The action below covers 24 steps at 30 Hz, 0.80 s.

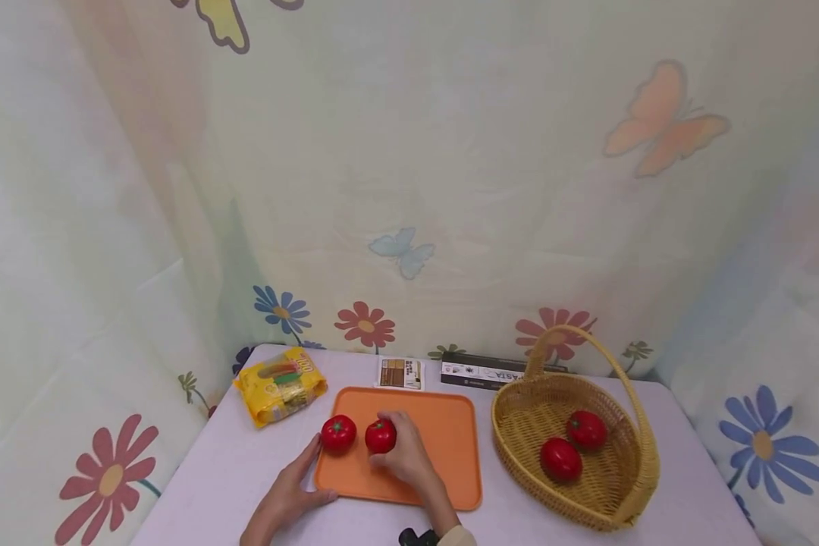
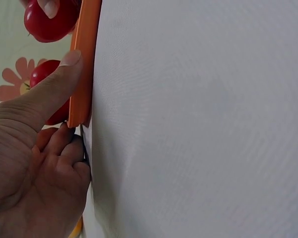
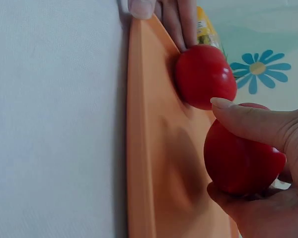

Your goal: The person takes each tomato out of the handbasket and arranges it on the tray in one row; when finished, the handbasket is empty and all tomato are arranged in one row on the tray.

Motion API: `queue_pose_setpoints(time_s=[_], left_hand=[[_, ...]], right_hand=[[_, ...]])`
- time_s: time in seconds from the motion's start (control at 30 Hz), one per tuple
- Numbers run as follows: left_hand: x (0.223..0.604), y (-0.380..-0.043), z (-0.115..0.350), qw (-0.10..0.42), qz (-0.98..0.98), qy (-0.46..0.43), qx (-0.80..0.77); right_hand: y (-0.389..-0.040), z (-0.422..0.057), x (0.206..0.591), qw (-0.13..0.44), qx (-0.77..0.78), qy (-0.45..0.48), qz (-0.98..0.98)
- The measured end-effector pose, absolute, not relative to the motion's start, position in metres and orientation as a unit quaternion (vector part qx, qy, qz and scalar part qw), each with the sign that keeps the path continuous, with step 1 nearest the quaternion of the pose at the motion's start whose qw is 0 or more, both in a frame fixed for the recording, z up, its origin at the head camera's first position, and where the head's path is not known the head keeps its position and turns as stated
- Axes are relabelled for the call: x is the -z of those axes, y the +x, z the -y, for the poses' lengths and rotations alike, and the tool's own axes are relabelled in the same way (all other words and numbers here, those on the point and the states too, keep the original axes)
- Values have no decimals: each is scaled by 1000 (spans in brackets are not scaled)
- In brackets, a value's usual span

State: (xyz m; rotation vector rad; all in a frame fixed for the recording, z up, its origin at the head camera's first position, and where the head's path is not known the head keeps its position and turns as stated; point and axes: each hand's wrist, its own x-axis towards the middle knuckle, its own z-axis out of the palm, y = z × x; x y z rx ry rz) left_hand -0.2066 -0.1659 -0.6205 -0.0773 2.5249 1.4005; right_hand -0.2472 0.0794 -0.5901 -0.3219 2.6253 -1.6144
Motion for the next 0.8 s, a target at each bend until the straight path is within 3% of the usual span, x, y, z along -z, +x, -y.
queue_pose_setpoints(time_s=[0.57,0.8], left_hand=[[615,-207,164,131,-869,-23,-477],[617,-208,165,130,-867,-29,-479]], right_hand=[[-248,-72,609,8,533,-129,-836],[-249,-79,606,61,548,-129,-824]])
